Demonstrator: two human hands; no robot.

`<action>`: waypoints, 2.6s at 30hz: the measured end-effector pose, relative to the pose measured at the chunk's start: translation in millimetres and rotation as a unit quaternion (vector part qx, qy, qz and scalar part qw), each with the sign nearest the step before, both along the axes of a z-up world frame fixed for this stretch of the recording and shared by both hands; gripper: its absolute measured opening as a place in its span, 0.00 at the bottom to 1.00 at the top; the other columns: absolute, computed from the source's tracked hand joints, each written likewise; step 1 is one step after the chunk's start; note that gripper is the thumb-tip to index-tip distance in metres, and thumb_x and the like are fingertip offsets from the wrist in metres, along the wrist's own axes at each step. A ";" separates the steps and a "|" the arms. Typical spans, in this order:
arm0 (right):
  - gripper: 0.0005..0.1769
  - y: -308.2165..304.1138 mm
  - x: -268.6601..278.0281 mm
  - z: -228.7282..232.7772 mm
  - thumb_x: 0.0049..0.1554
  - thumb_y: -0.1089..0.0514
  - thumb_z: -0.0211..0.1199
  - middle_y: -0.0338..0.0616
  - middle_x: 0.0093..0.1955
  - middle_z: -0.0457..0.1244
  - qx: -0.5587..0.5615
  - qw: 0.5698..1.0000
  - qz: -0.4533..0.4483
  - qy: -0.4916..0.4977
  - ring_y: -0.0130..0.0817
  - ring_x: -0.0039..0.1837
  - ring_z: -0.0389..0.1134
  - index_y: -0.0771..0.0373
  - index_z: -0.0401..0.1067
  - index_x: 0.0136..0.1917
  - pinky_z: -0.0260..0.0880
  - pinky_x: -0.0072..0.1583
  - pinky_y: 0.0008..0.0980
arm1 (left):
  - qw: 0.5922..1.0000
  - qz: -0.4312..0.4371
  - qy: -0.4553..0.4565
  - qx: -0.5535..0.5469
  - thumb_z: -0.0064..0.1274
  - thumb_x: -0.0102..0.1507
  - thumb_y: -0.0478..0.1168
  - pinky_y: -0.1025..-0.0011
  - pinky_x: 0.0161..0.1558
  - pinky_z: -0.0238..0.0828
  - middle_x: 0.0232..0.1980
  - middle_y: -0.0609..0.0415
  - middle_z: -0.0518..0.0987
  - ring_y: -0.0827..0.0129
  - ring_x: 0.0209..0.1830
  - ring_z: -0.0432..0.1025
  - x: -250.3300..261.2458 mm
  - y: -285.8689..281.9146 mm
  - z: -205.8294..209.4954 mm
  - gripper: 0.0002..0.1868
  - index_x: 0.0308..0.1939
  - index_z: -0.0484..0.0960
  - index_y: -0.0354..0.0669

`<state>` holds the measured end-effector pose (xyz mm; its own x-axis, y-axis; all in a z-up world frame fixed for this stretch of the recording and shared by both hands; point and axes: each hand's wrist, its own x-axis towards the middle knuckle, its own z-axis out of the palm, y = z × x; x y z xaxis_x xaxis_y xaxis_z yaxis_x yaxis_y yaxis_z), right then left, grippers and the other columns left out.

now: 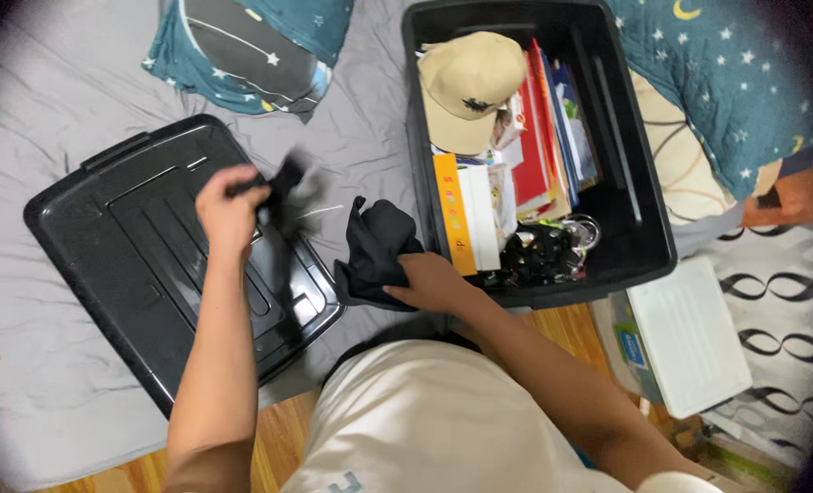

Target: The person organizes a black plastic storage box by placing various items inside, including papers, books, a cap, ribbons, and a black bag. They arrange the contents and then close the box.

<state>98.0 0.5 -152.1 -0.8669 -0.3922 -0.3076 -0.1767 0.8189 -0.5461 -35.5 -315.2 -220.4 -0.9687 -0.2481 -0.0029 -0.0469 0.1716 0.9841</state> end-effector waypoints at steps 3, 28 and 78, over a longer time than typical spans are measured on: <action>0.23 13.1 5.1 21.9 0.54 0.44 0.67 0.57 0.47 0.69 -0.177 0.984 0.016 -0.011 0.57 0.51 0.70 0.65 0.75 0.51 0.70 0.53 0.48 | 0.980 -0.163 0.073 0.092 0.60 0.54 0.23 0.74 0.60 0.72 0.55 0.56 0.82 0.70 0.58 0.77 -8.4 59.2 113.9 0.24 0.54 0.81 0.38; 0.46 83.9 -13.6 94.4 0.64 0.26 0.45 0.61 0.35 0.66 -0.020 0.999 0.005 -0.045 0.58 0.42 0.69 0.71 0.78 0.36 0.67 0.49 0.54 | 0.853 -0.498 -0.029 -0.155 0.64 0.60 0.49 0.70 0.55 0.73 0.54 0.53 0.84 0.68 0.52 0.76 -17.5 252.2 191.7 0.28 0.61 0.81 0.44; 0.23 -91.8 -126.9 -14.6 0.58 0.51 0.69 0.46 0.65 0.67 -0.528 0.821 -0.062 -0.209 0.37 0.66 0.68 0.62 0.72 0.64 0.69 0.69 0.38 | 0.877 -0.310 -0.156 0.333 0.58 0.60 0.40 0.48 0.47 0.88 0.59 0.31 0.67 0.32 0.50 0.84 -67.5 145.6 298.8 0.23 0.56 0.73 0.32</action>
